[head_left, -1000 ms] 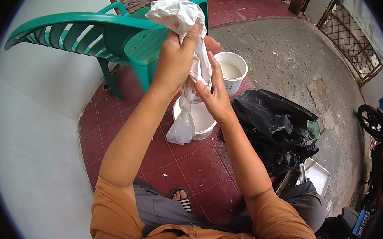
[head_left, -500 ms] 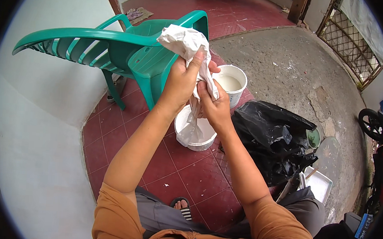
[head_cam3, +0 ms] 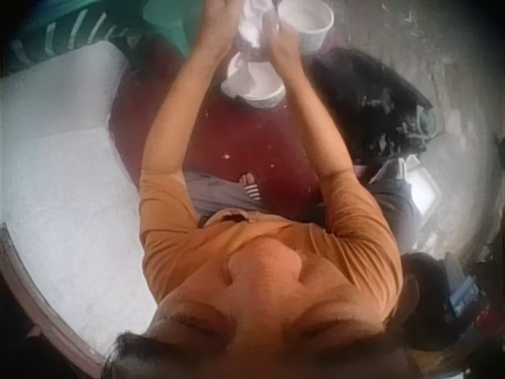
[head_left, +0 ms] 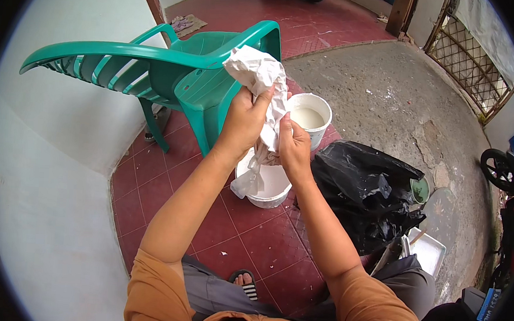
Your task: The person stirs a white substance in a bucket with a wooden stick and a brush. They rub a small black object with a plastic bag containing a white material and pour a green liquid from a cup into the bucket.
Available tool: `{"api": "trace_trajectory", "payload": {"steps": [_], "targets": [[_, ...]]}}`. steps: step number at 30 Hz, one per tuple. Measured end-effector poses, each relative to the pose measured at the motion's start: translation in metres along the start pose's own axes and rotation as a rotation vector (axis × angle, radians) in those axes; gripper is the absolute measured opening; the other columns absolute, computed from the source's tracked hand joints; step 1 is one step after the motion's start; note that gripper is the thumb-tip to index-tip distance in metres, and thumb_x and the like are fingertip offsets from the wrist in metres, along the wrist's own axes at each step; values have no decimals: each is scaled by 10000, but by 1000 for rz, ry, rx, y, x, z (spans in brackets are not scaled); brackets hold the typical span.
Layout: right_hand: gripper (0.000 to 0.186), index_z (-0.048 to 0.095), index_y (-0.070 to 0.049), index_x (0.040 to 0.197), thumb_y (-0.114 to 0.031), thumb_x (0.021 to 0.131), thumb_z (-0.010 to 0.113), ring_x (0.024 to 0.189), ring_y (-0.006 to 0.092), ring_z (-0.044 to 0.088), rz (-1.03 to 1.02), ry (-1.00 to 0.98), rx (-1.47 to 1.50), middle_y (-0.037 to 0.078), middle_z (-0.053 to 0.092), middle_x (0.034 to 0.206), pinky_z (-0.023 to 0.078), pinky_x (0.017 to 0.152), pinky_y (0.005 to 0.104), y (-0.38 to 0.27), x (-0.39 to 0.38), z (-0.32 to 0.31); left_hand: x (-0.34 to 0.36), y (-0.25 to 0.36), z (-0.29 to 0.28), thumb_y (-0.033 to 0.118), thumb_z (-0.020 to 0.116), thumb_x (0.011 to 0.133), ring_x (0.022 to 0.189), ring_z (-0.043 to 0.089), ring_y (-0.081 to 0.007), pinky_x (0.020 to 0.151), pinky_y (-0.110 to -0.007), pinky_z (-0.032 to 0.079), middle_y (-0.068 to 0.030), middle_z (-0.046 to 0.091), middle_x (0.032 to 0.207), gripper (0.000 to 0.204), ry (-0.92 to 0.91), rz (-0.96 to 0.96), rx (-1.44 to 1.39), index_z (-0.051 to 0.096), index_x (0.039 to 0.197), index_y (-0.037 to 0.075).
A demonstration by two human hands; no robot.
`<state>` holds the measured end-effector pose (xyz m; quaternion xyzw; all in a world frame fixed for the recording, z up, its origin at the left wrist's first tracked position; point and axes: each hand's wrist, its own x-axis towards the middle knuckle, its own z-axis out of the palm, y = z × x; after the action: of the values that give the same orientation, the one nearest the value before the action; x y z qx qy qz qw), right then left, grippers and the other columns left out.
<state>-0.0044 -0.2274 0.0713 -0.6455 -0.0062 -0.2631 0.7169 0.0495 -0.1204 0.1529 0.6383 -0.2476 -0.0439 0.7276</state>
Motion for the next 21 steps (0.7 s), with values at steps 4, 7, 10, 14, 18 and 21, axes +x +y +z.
{"api": "trace_trajectory", "payload": {"steps": [4,7,10,14,18,21], "targets": [[401,597,31,1213,-335,1065,527,1051,152,575,29,-41,140,134,613,1181,458,914,302,-23,4,1,-1,0,-2,195,524,1048,1098,643,-174,943,-316,505,-115,648,1191,305,-6,-75,-179,564,1264,-17],[354,580,-6,1271,-254,1021,620,967,145,622,-132,59,83,111,654,1109,502,866,303,-35,15,6,-8,0,4,107,518,983,1095,545,-125,973,-304,417,-61,609,1177,310,21,-49,-135,570,1266,-7],[306,597,1,1224,-209,1006,646,904,131,631,-128,65,29,104,660,1078,514,797,285,-32,18,6,-11,5,10,115,509,990,1138,558,-151,1007,-323,426,-86,615,1216,323,28,-101,-193,552,1280,-18],[169,627,13,1071,-91,951,682,846,154,636,-278,119,-37,75,634,974,518,741,295,-29,18,11,-10,-3,4,117,517,988,1214,549,-182,1048,-347,427,-127,609,1272,341,-35,-135,-274,526,1296,-29],[126,689,-10,971,-7,848,717,907,253,643,-434,140,-75,98,634,986,498,795,355,-36,0,34,-16,9,1,325,526,1063,1092,644,-228,959,-347,518,-175,652,1198,443,-19,-99,-120,506,1300,-49],[236,714,4,1063,25,828,710,1042,250,605,-536,95,-348,114,630,1057,498,890,339,-35,1,21,-10,7,-4,324,507,1072,1013,670,-203,903,-331,543,-158,676,1123,416,-7,-133,-120,547,1253,-48]]}}
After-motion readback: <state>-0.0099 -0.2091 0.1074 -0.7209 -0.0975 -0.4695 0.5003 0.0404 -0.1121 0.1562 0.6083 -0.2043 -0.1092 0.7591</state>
